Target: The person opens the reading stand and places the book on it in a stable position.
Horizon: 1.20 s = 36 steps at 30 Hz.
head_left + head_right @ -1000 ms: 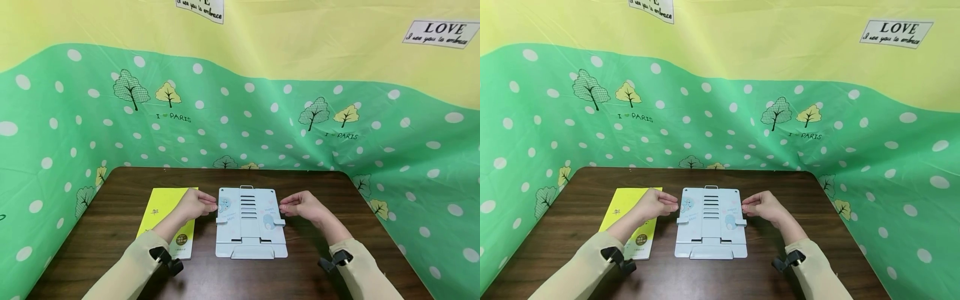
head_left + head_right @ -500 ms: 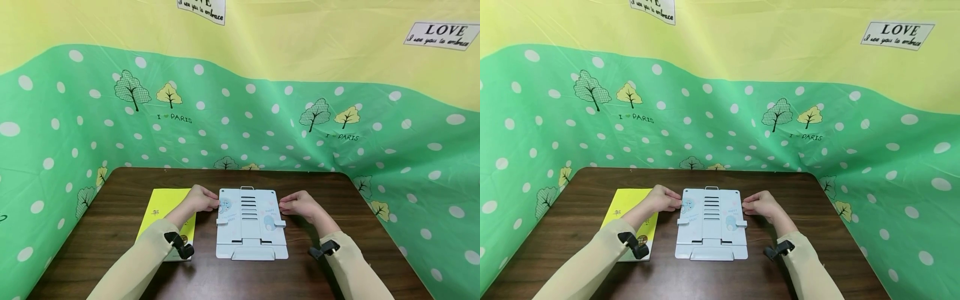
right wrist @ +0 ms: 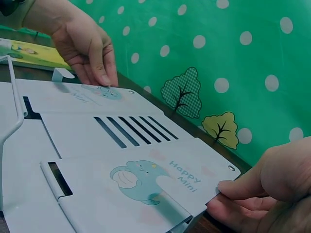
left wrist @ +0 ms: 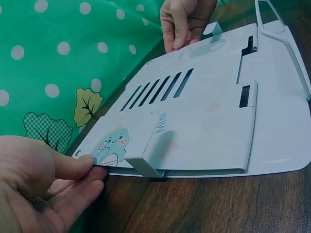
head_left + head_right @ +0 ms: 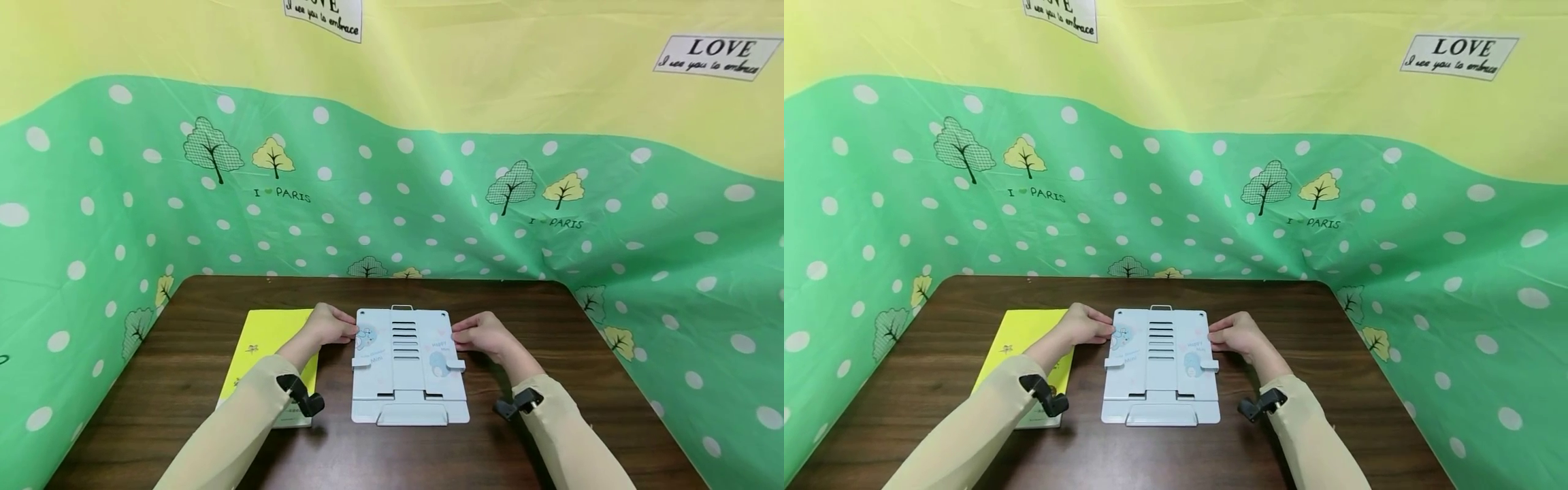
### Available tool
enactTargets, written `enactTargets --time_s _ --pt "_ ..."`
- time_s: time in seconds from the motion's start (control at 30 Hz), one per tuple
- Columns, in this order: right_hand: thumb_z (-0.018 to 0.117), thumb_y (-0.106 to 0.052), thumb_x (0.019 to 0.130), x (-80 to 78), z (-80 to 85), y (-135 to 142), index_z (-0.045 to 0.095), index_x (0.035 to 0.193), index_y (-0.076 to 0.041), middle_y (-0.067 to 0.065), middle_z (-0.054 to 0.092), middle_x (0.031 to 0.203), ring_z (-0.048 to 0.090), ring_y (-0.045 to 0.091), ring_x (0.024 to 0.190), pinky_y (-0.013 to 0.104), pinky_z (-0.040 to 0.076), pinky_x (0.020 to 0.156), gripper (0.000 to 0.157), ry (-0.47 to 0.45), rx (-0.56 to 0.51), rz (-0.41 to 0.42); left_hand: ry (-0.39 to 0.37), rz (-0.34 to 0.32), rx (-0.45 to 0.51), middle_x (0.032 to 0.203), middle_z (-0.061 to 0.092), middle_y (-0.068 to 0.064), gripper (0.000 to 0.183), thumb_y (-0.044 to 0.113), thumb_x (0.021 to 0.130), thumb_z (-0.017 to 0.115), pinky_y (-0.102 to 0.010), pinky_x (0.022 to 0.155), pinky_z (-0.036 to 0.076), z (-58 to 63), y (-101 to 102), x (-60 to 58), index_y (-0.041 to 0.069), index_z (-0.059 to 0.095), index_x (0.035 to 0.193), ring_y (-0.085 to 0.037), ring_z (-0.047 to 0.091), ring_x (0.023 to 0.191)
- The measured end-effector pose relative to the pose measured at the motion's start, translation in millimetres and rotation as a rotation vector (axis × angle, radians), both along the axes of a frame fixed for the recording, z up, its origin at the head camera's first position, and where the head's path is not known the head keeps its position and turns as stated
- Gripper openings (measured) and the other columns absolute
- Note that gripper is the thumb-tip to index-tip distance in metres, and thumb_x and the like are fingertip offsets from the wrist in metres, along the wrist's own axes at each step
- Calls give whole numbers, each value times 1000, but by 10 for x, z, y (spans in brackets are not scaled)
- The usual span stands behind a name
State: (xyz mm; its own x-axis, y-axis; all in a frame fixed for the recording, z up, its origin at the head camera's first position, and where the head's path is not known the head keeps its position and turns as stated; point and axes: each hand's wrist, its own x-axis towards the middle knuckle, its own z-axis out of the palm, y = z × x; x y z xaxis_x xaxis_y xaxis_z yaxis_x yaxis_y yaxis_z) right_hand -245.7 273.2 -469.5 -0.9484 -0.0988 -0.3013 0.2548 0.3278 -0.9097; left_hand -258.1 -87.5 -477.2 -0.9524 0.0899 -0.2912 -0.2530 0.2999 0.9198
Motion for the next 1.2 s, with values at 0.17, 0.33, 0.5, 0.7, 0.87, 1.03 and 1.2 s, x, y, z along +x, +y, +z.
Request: enactTargets --time_s 0.17,0.33,0.5,0.7,0.87,1.03,1.2 --pt "72 10 95 11 8 -29 69 115 17 23 72 99 74 22 79 38 64 77 22 16 13 -9 13 4 6 94 76 -14 15 -1 91 82 -34 75 64 -16 2 6 -5 79 105 -20 75 83" --pt "72 8 95 32 17 -33 69 117 16 23 72 101 73 22 80 39 64 77 23 18 8 -26 31 4 32 94 76 -14 15 0 91 82 -35 76 64 -22 -2 11 -5 79 105 -21 75 84" --pt "71 9 96 43 52 -21 68 119 16 21 75 100 73 22 83 38 64 78 24 32 -1 -32 51 6 64 94 77 -13 16 0 90 83 -36 76 64 1 -21 20 -5 79 105 -21 75 84" --pt "70 9 97 64 104 -4 68 120 15 19 75 100 73 23 86 39 64 81 24 54 3 -42 71 9 116 95 78 -15 19 -2 91 81 -37 76 64 49 -34 41 -8 78 109 -22 75 84" --pt "73 7 97 87 144 -6 68 120 13 20 74 100 73 24 85 39 64 81 25 70 5 -51 69 29 178 99 78 -18 22 -5 92 79 -37 77 64 74 -32 68 -9 76 113 -23 76 88" --pt "72 7 97 128 190 -12 67 121 14 21 74 101 73 24 84 42 63 83 26 85 -11 -58 82 46 213 99 78 -18 24 -5 92 80 -36 79 64 88 -13 101 -9 75 115 -24 76 89" --pt "74 6 96 172 234 -10 66 122 14 22 73 102 73 25 85 45 63 86 28 103 -22 -67 104 58 219 99 77 -17 23 -3 92 80 -36 79 64 109 8 139 -9 75 114 -23 76 88"
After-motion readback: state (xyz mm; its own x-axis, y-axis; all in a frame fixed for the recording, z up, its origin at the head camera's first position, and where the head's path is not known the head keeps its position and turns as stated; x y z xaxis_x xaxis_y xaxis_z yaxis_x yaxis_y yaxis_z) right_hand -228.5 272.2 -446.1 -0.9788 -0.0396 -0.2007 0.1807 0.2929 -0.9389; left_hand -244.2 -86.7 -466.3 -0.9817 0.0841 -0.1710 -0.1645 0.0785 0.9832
